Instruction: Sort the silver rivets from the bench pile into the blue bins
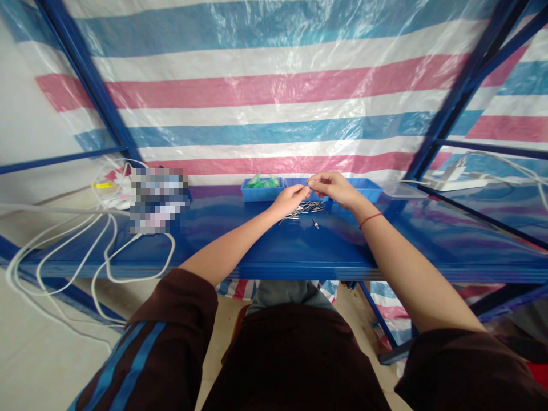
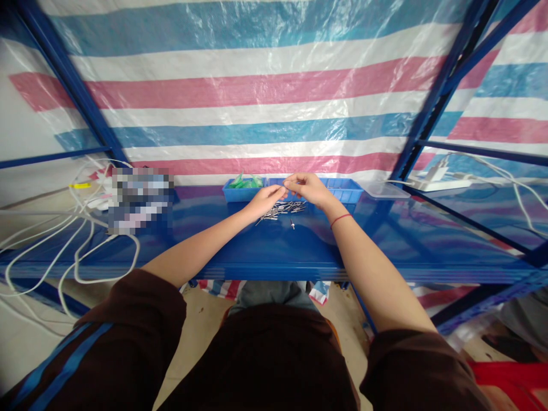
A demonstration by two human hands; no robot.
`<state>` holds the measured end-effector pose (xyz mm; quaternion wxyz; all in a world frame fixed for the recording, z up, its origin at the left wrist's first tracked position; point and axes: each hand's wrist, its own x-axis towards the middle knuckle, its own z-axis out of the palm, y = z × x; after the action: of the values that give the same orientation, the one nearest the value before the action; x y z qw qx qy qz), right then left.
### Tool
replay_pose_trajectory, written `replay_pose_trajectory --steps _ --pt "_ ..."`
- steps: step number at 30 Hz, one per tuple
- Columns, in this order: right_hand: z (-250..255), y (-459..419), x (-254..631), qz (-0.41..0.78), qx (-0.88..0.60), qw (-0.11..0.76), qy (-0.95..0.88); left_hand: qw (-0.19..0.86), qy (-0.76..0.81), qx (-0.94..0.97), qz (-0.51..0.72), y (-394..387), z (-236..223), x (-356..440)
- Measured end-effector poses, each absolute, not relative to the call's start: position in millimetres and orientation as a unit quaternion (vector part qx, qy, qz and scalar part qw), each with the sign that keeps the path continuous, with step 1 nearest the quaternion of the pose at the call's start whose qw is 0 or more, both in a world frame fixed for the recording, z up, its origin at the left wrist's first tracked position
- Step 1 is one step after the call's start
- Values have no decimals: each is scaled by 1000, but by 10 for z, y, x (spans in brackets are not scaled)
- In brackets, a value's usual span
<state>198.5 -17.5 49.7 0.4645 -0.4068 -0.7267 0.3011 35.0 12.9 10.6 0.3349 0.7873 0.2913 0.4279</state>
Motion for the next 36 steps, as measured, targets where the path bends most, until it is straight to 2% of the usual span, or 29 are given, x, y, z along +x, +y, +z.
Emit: replay_pose_trajectory --steps 4,9,14,17,20,27,31,36 --pt "497 -177 1964 282 -403 474 -730 329 298 787 428 134 87 358" --pt "492 -153 1975 260 -409 494 -722 290 317 760 488 136 100 333" --pt "458 -118 1999 214 -414 441 -767 247 341 754 503 99 140 299" --pt "432 -93 2018 226 -427 429 -763 251 343 766 482 68 144 300" --pt "422 -57 2069 246 -467 468 -709 222 359 790 444 36 131 308" --pt "453 8 2247 336 -527 638 -450 69 329 884 323 -27 121 281" --pt "456 36 2324 377 -551 663 -338 31 341 898 278 -76 152 263" --pt "423 90 2404 370 -608 642 -286 15 367 903 224 -109 174 243"
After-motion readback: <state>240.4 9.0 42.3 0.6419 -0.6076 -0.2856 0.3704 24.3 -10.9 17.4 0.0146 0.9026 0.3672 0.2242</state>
